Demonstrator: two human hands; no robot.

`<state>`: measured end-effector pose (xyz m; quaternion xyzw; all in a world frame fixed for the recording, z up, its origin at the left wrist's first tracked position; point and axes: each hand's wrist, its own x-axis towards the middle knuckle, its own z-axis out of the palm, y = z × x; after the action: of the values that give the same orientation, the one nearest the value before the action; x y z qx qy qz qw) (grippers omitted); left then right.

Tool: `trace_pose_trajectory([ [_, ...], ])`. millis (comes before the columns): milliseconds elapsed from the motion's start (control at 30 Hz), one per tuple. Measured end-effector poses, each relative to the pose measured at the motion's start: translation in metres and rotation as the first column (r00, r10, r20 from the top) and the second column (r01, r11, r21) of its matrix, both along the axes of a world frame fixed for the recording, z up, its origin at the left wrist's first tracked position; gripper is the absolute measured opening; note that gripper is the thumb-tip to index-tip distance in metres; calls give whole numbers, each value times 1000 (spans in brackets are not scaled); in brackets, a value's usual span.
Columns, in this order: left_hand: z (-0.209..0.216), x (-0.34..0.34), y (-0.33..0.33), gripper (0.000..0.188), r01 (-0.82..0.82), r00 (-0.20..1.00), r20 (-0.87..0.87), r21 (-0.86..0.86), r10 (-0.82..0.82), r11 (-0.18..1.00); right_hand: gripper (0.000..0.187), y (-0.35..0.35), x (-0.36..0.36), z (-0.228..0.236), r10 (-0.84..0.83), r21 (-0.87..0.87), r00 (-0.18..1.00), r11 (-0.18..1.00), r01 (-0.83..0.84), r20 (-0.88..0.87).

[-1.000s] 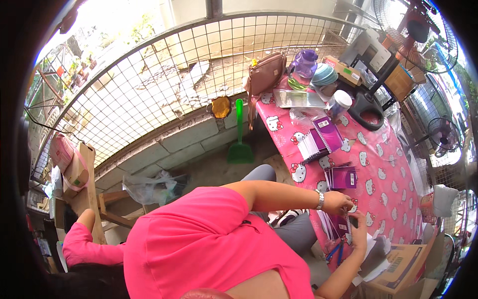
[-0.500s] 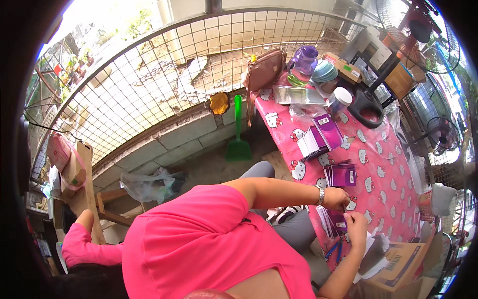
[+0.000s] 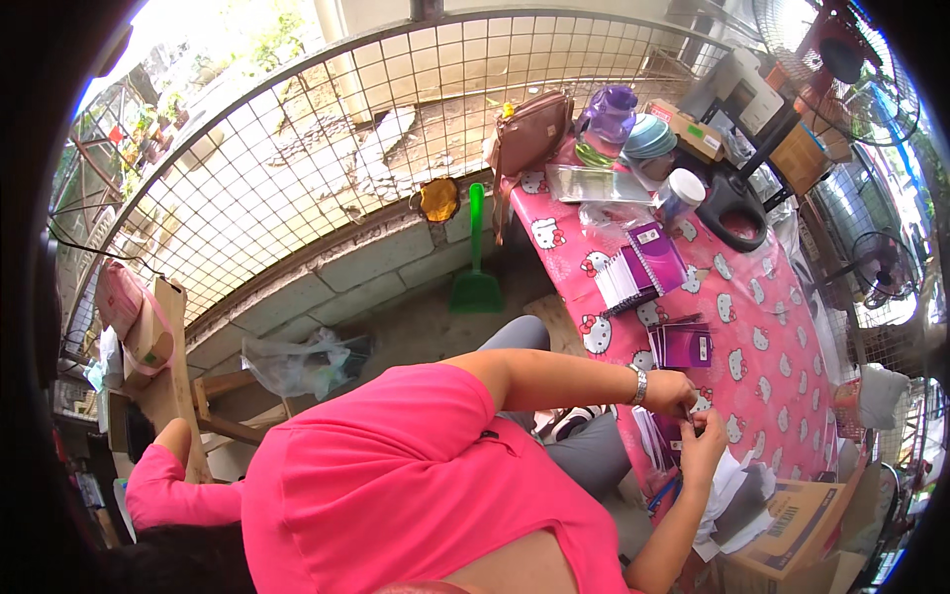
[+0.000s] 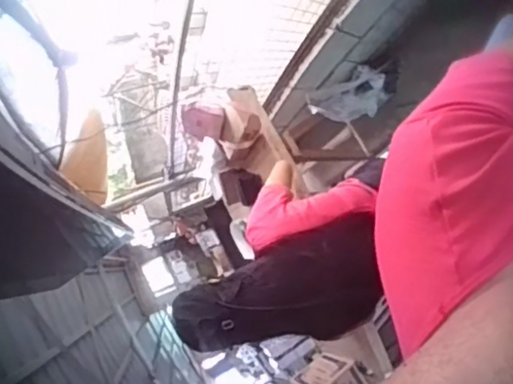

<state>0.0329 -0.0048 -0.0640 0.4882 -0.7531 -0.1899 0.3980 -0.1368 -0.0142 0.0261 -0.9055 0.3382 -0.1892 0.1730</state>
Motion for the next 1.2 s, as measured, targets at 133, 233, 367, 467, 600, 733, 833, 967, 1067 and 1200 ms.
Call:
trace_pose_trajectory([
  [133,4,1,5,26,-13,1000,-8,-6,13,1000,15,-2,-3,-7,15,-6,999,1000,-15,34],
  [233,11,2,13,29,9,999,-43,17,-8,1000,14,-15,-13,-19,44,-11,999,999,-44,-14],
  [367,24,-2,30,30,-2,1000,31,-14,2,1000,30,-44,-34,-8,-112,335,991,933,131,-76],
  [467,16,3,24,28,31,996,83,53,-35,998,33,-77,-55,-44,86,60,983,995,-77,-163],
  [600,16,-2,16,30,44,997,68,46,-47,998,53,-106,-77,-91,-54,735,997,673,82,-61],
  [733,20,3,28,37,36,995,87,72,-43,997,61,-63,-68,-79,50,598,998,801,-17,-39],
  [833,21,4,22,39,60,987,143,55,-67,997,69,-62,-64,-79,-196,907,965,414,-78,173],
  [967,22,3,19,35,50,990,130,71,-59,996,62,-51,-63,-55,66,685,998,727,-38,-15],
  [1067,9,5,17,33,35,996,80,11,-35,999,52,-53,-59,-42,61,442,986,897,13,-153],
  [1200,4,7,18,28,55,998,24,-6,-55,998,57,-69,-60,-31,-22,567,996,823,-32,88],
])
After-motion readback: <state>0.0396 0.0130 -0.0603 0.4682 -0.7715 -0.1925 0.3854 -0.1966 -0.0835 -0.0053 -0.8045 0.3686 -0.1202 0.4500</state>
